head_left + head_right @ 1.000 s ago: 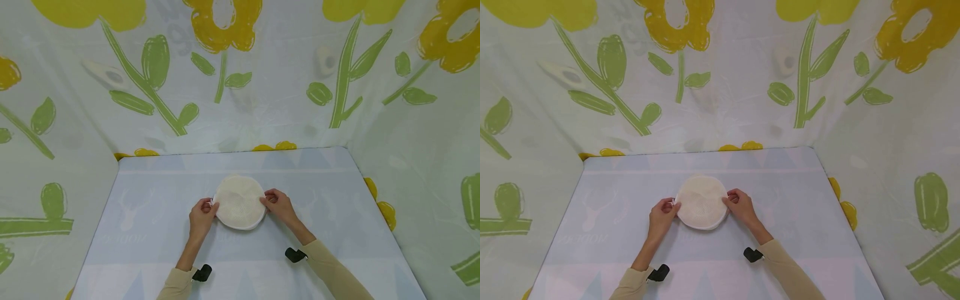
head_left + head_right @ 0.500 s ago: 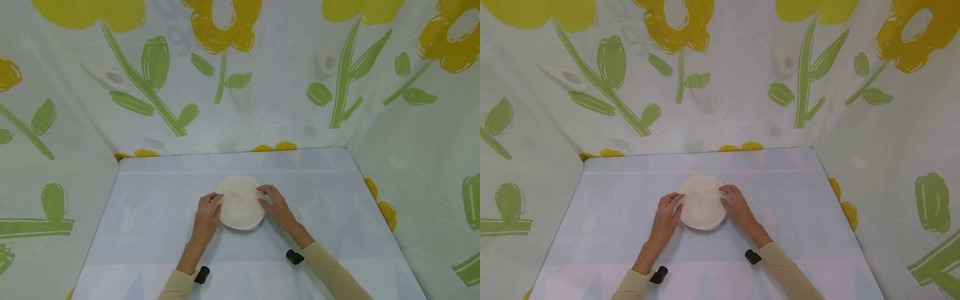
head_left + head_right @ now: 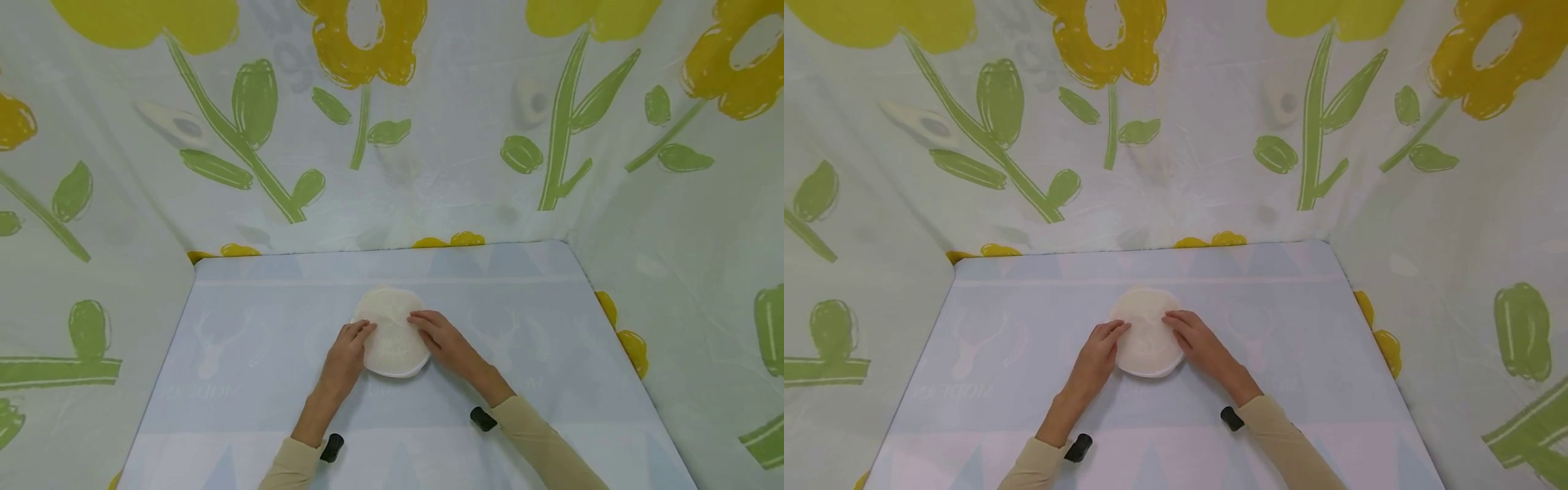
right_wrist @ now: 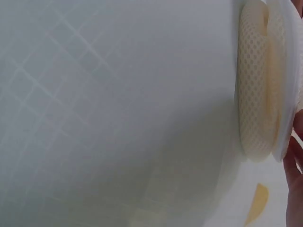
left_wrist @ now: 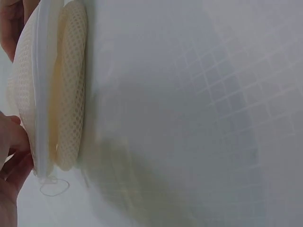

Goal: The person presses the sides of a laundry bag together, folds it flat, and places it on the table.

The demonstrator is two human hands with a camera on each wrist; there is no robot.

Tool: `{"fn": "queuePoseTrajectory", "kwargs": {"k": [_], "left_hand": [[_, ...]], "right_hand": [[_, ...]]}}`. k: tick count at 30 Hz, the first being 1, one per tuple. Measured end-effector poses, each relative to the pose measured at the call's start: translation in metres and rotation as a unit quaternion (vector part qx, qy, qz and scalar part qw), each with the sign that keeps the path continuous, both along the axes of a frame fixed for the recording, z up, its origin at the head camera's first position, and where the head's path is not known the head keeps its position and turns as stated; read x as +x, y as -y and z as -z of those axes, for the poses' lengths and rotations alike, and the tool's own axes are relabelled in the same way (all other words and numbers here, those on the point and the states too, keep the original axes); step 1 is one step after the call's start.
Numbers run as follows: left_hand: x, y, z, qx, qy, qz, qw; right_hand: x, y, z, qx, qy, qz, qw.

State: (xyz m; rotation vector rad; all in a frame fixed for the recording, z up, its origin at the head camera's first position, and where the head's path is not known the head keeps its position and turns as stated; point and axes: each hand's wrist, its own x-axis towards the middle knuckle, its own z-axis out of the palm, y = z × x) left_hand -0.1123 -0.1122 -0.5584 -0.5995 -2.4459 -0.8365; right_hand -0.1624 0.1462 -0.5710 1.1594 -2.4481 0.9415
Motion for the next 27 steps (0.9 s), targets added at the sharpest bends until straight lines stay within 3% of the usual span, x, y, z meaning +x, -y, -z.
{"fn": "queuePoseTrajectory", "kwargs": {"k": [4, 12, 20, 27], "left_hand": [[0.000, 0.000, 0.002, 0.008, 0.001, 0.009, 0.9999], [0.000, 0.001, 0.006, 0.021, 0.023, 0.032, 0.9990], [0.000, -0.001, 0.011, 0.009, 0.012, 0.018, 0.9997], [0.000, -0.002, 0.018, 0.005, 0.000, 0.013, 0.9999]], "right_hand": [[0.001, 0.000, -0.002, 0.009, -0.001, -0.005, 1.000], [0.003, 0.001, -0.005, 0.029, 0.042, 0.008, 0.999], [0.004, 0.003, 0.002, 0.042, 0.048, 0.010, 0.998], [0.004, 0.003, 0.006, 0.043, 0.024, 0.006, 0.999]]}}
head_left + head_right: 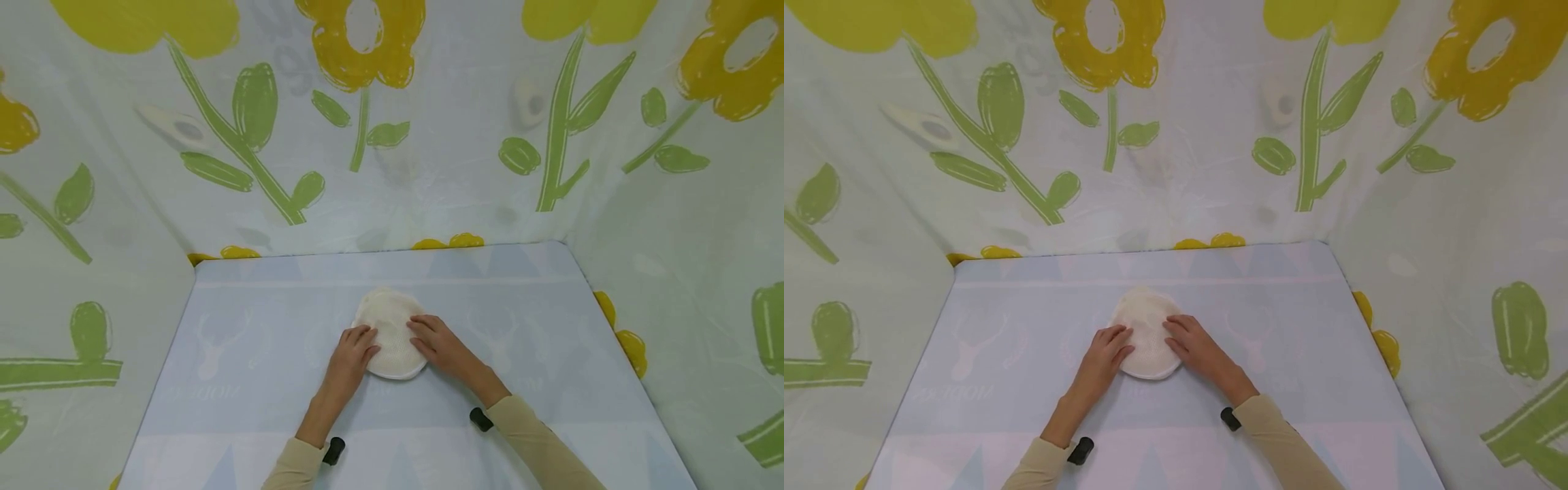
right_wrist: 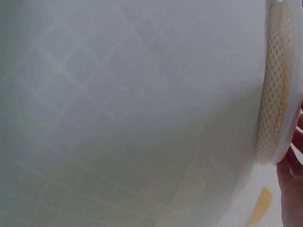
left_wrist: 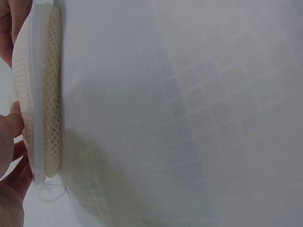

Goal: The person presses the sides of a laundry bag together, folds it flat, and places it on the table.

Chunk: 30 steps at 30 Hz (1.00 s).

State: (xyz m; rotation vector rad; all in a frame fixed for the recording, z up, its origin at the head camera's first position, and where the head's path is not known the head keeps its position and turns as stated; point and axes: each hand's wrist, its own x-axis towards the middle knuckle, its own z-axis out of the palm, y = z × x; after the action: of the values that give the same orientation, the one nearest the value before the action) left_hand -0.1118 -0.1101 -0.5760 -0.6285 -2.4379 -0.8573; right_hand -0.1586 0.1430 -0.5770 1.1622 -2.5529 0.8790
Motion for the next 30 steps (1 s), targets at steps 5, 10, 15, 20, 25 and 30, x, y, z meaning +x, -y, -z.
{"fn": "queuePoseTrajectory", "kwargs": {"k": [5, 10, 15, 20, 25, 30], "left_hand": [[0.000, 0.000, 0.002, -0.011, 0.004, -0.004, 0.9999], [-0.002, 0.001, 0.001, -0.019, 0.019, -0.008, 0.9996], [-0.002, 0.003, 0.001, -0.014, 0.033, -0.005, 0.9993], [-0.003, 0.005, 0.000, -0.006, 0.037, 0.005, 0.9993], [-0.003, 0.008, -0.003, 0.014, 0.043, 0.012, 0.9989], [-0.003, 0.011, -0.009, 0.047, 0.068, 0.005, 0.9966]], "right_hand": [[-0.001, 0.000, 0.003, 0.008, -0.003, -0.003, 1.000], [-0.002, 0.001, 0.004, 0.011, -0.003, -0.003, 1.000], [-0.003, 0.002, 0.004, 0.015, -0.040, -0.006, 0.999], [-0.004, 0.003, 0.004, 0.010, -0.075, -0.004, 0.997], [-0.006, 0.001, 0.005, 0.004, -0.082, -0.007, 0.997], [-0.005, 0.000, 0.002, -0.017, -0.078, -0.005, 0.997]]}}
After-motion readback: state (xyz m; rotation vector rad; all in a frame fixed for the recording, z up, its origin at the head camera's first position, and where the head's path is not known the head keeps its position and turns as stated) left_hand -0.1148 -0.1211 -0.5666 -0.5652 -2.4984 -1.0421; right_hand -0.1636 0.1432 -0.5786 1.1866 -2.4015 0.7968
